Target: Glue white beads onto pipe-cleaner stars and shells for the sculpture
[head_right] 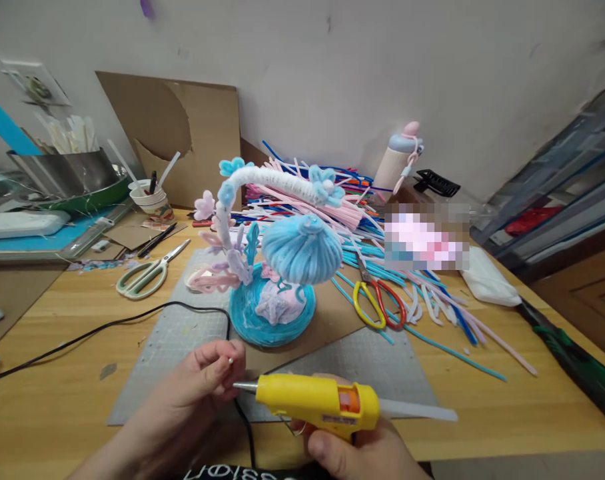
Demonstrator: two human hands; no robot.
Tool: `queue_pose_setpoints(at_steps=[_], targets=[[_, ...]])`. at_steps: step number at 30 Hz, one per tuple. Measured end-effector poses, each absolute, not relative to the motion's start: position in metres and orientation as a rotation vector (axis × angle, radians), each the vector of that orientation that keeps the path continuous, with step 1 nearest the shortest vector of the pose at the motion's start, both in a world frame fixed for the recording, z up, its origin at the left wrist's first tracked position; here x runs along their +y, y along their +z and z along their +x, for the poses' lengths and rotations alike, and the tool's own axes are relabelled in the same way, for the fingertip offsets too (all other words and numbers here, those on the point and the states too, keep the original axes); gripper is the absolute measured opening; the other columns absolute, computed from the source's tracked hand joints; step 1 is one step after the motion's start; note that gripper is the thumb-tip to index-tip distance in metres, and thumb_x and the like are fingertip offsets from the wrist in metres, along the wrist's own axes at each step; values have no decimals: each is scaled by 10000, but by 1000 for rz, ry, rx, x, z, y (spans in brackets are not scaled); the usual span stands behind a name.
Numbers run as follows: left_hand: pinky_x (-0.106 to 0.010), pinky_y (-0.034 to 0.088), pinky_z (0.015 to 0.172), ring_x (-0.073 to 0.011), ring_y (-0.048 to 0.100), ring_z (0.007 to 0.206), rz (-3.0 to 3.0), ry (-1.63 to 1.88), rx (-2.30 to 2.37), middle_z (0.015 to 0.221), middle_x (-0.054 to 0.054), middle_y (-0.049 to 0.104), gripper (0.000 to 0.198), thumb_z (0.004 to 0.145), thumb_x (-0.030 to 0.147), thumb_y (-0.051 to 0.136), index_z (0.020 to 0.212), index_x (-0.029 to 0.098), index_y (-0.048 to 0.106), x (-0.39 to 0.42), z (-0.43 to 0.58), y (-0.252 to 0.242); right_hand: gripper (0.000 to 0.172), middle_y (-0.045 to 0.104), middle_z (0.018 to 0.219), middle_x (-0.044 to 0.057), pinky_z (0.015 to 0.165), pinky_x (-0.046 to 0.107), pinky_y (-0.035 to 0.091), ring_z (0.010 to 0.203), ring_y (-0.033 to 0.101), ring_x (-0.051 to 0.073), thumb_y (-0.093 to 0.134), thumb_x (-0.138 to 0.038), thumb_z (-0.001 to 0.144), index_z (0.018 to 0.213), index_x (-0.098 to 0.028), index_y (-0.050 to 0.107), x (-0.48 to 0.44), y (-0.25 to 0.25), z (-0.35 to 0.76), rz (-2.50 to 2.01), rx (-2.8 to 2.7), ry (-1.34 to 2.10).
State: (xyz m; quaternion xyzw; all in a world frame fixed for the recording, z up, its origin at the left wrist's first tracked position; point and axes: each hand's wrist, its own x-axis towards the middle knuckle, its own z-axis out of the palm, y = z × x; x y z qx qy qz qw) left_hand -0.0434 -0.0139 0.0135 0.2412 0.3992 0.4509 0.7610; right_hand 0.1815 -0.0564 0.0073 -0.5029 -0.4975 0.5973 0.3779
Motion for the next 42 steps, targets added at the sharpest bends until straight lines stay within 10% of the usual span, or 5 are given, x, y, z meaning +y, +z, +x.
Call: queue_pose_setpoints(at_steps=[42], targets=[[-229, 330, 582, -94, 437, 621, 697, 1064, 831, 705, 24, 504, 135, 626, 379, 832, 648, 272, 752, -21, -46, -1, 371, 607, 718, 24, 569, 290, 506, 640, 603, 202, 524, -604, 834, 857, -264, 668, -33, 7, 179, -988, -1731, 1392]])
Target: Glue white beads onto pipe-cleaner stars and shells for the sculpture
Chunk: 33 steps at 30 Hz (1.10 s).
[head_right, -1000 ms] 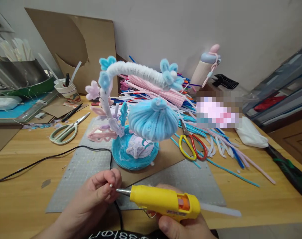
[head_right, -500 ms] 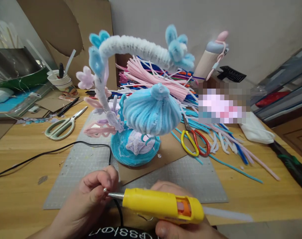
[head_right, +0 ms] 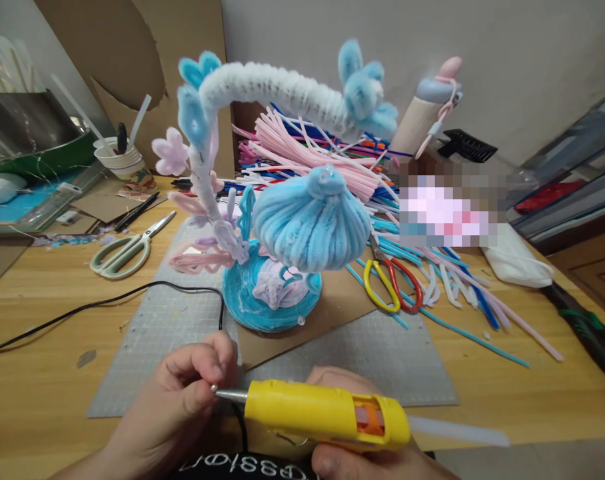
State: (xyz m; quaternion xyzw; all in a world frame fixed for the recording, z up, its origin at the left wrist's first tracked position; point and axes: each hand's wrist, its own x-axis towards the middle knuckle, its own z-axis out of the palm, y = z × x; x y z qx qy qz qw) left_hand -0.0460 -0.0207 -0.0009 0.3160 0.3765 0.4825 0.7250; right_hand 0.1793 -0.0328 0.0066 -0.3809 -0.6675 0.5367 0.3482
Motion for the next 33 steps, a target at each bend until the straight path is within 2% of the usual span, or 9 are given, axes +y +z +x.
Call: queue_pose_setpoints(at_steps=[6, 19, 33], targets=[[-227, 331, 585, -95, 447, 632, 705, 1065, 823, 718, 23, 513, 113, 639, 361, 828, 666, 277, 759, -22, -47, -4, 311, 596, 692, 13, 537, 290, 507, 592, 596, 203, 547, -584, 822, 832, -300, 672, -32, 4, 181, -994, -1744, 1377], [-223, 335, 603, -95, 444, 640, 741, 1077, 799, 718, 22, 509, 101, 663, 369, 812, 684, 285, 760, -22, -47, -2, 420, 584, 627, 29, 515, 337, 508, 546, 566, 219, 512, -682, 785, 689, -302, 664, -33, 6, 180, -1118, -1740, 1394], [-222, 333, 595, -91, 435, 626, 740, 1067, 805, 709, 26, 506, 99, 657, 369, 815, 678, 288, 762, -22, -47, -2, 388, 600, 656, 20, 531, 308, 509, 563, 573, 206, 546, -661, 783, 723, -296, 665, -37, 7, 181, -1094, -1701, 1435]])
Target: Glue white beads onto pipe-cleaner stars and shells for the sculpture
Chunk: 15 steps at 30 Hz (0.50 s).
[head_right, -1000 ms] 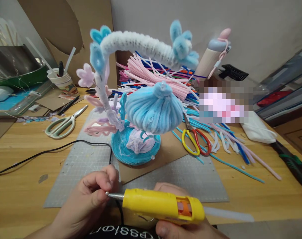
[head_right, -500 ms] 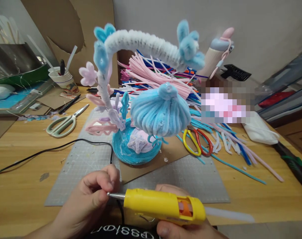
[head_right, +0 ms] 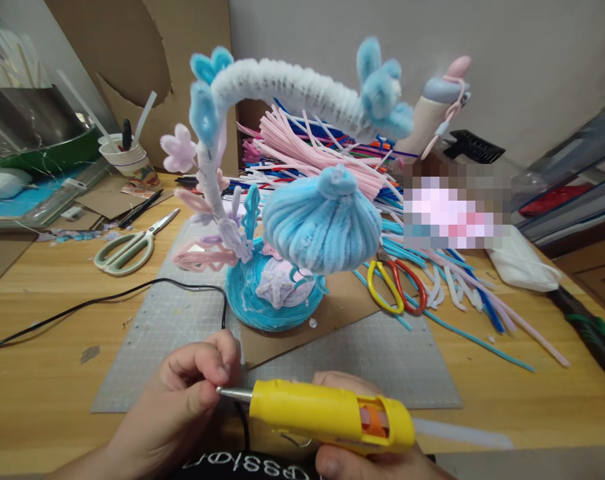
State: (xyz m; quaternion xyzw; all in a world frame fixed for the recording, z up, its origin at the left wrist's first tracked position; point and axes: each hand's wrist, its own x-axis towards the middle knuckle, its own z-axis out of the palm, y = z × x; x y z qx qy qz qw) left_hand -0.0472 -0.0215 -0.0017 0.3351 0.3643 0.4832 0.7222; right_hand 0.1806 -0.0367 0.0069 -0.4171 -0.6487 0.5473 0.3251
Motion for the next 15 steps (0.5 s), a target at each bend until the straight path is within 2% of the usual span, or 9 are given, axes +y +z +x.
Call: queue_pose_setpoints(at_steps=[3, 5, 15], targets=[[-220, 335, 600, -89, 437, 632, 744, 1069, 798, 713, 28, 507, 93, 663, 361, 813, 688, 289, 761, -22, -48, -2, 426, 612, 665, 25, 565, 322, 518, 581, 577, 213, 539, -696, 764, 696, -296, 669, -38, 7, 180, -1196, -1690, 1417], [-217, 336, 602, -88, 440, 636, 746, 1067, 794, 714, 29, 507, 88, 667, 356, 812, 688, 288, 761, -22, -48, -2, 430, 595, 649, 23, 535, 308, 506, 557, 567, 200, 529, -688, 776, 692, -288, 664, -37, 6, 180, -1154, -1711, 1401], [-207, 335, 598, -80, 448, 639, 781, 1098, 773, 709, 31, 505, 68, 681, 333, 807, 694, 285, 761, -23, -47, -4, 323, 568, 610, 4, 479, 272, 467, 515, 548, 183, 567, -592, 806, 759, -294, 681, -31, 12, 175, -983, -1758, 1300]])
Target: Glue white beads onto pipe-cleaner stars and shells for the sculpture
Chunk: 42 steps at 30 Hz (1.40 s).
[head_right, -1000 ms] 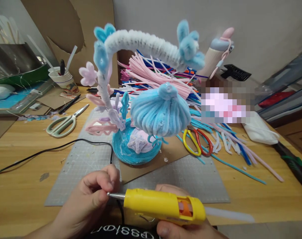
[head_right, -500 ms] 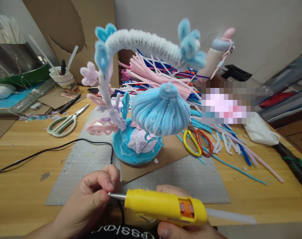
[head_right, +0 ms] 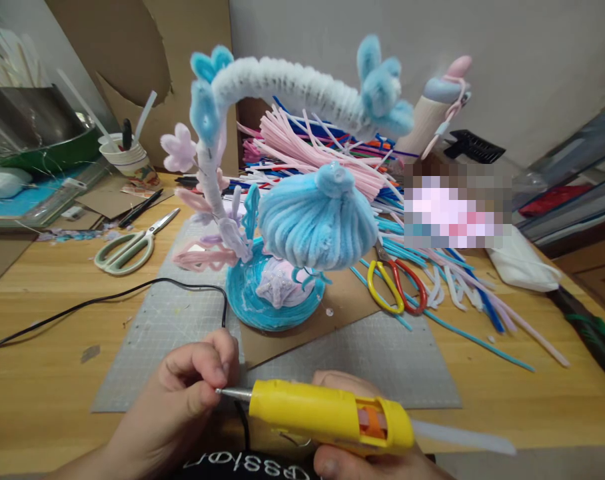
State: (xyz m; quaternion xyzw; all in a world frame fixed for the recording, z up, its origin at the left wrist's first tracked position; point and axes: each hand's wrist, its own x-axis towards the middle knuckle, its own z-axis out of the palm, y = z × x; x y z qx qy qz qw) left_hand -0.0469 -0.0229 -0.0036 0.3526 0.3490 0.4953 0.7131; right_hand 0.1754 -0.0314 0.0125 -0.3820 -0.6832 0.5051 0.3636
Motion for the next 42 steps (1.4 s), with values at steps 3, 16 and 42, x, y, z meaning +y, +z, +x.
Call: queue_pose_setpoints(at_steps=[3, 16, 42], targets=[[-204, 334, 602, -74, 449, 642, 780, 1107, 779, 720, 36, 504, 57, 686, 329, 805, 702, 295, 762, -23, -47, -4, 305, 571, 619, 4, 480, 274, 462, 514, 545, 187, 564, -584, 809, 767, -303, 676, -32, 9, 176, -984, -1764, 1295], [-206, 337, 616, -69, 449, 642, 757, 1123, 826, 716, 39, 504, 59, 667, 331, 817, 685, 304, 768, -21, -47, -5, 289, 662, 716, 24, 558, 319, 531, 610, 630, 235, 612, -628, 735, 852, -395, 736, -35, 10, 180, -1059, -1549, 1459], [-236, 339, 619, -101, 413, 647, 580, 1252, 971, 688, 25, 470, 183, 536, 363, 874, 589, 247, 742, -18, -45, 7, 282, 670, 1128, 153, 918, 509, 453, 1062, 599, 322, 456, -245, 883, 1035, -192, 688, 30, 17, 191, -1530, -2200, 545]])
